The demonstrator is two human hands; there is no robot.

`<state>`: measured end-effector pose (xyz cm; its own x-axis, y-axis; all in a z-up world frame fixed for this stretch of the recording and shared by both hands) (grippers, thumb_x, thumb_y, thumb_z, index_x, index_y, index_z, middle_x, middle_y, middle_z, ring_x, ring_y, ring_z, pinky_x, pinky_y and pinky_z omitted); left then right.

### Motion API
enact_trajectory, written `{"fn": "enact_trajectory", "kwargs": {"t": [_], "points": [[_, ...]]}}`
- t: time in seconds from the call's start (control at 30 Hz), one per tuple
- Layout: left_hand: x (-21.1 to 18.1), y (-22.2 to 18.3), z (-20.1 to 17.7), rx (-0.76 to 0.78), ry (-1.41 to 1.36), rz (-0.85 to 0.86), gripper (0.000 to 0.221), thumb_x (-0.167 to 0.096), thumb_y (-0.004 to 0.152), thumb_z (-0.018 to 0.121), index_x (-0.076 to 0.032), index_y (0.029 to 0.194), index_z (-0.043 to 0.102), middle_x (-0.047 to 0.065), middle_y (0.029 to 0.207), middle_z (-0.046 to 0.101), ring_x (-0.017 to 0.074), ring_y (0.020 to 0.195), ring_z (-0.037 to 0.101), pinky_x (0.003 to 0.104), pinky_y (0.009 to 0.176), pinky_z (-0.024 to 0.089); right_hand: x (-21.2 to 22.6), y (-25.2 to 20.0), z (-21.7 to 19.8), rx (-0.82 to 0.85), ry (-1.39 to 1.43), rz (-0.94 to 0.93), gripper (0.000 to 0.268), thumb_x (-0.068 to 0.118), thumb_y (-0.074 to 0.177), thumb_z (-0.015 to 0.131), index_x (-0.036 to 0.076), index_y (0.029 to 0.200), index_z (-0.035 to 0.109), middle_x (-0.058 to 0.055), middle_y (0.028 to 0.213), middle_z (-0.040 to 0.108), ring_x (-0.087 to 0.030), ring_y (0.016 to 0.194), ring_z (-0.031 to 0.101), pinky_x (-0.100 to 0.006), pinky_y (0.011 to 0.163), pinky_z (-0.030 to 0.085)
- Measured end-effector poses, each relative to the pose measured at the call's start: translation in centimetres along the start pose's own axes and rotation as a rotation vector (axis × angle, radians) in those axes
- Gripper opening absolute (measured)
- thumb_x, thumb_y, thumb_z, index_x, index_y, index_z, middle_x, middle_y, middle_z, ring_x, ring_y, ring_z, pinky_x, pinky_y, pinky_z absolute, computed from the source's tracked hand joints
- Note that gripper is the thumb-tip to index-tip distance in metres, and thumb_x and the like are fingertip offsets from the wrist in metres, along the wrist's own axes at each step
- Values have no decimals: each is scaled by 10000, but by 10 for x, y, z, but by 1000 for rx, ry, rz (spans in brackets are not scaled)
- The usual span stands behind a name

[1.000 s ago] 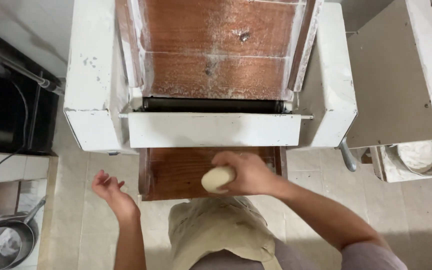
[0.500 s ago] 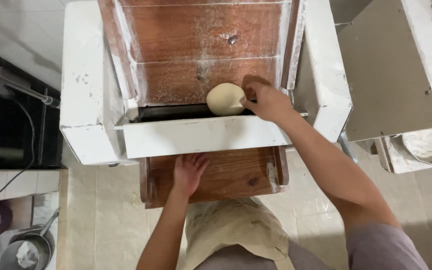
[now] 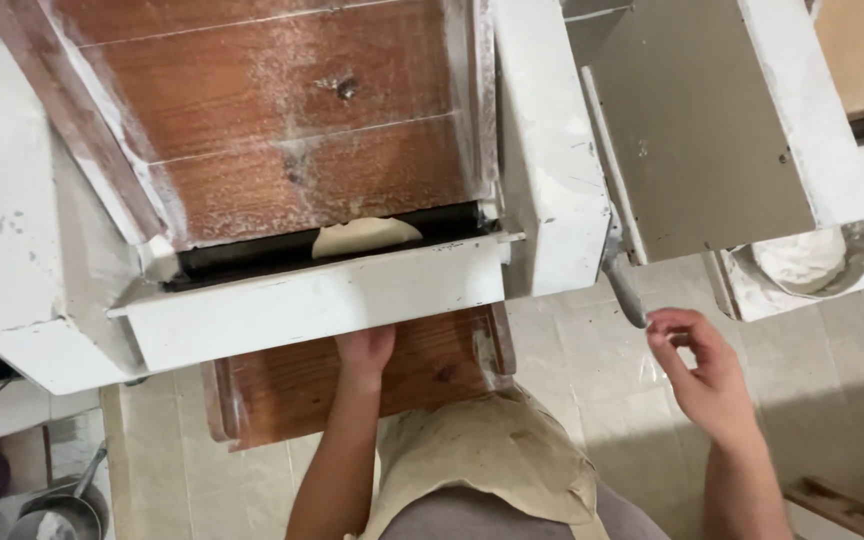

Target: Flattening dough balls using a mechanical roller and arranging the resulting sheets on a wooden table

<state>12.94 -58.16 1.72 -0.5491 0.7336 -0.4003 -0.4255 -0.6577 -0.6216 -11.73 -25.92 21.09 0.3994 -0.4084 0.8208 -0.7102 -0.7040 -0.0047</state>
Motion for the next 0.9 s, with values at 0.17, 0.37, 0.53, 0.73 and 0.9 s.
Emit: {"fn": "enact_trajectory", "kwargs": {"t": [0.17, 0.37, 0.53, 0.73, 0.9], "points": [[15, -13, -5, -67, -6, 92, 507, -309, 959, 650, -133, 1418, 523, 95, 1415, 582, 297, 1273, 583, 502, 1130, 483, -56, 41, 8, -35, -182, 204, 530, 211, 1002, 687, -37, 1436, 512, -257, 1302, 630, -403, 1221, 614, -497, 992, 518], [35, -38, -8, -155, 3, 233, 462, -225, 920, 764, -118, 1341, 608, 97, 1328, 677, 273, 1183, 681, 474, 1087, 555, -56, 66, 36, 254, -313, 396, 668, 410, 917, 707, 147, 1492, 494, -85, 1199, 741, -314, 1084, 705, -478, 955, 547], [45, -71, -26, -275, 65, 305, 531, -34, 860, 802, -69, 1345, 588, 131, 1267, 703, 313, 1156, 702, 516, 1037, 590, -65, 67, 52, 168, -369, 273, 594, 344, 946, 693, 110, 1453, 490, -26, 1033, 777, -291, 869, 734, -483, 811, 564], [41, -123, -38, -417, 533, 154, 814, 2, 866, 767, -74, 1537, 312, 163, 1455, 506, 368, 1347, 531, 613, 1134, 435, -79, 56, 48, -247, -419, -294, 812, 130, 779, 854, 25, 1493, 483, -145, 1359, 469, -361, 1223, 504, -450, 1038, 465], [18, -115, -7, -234, 1685, 1065, 598, -91, 913, 731, -72, 1445, 459, 211, 1381, 457, 457, 1324, 470, 598, 1075, 413, -76, 57, 48, -69, -435, -167, 691, 157, 849, 811, 33, 1465, 522, -143, 1203, 640, -331, 1034, 670, -453, 818, 562]]}}
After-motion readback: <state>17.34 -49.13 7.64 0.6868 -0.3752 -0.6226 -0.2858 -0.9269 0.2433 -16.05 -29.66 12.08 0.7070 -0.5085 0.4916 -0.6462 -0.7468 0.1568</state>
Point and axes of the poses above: each hand's wrist, its own y-axis towards the middle knuckle, its own z-axis out of the palm, x = y × z, the point moved 2 cm from there along y, towards the middle knuckle
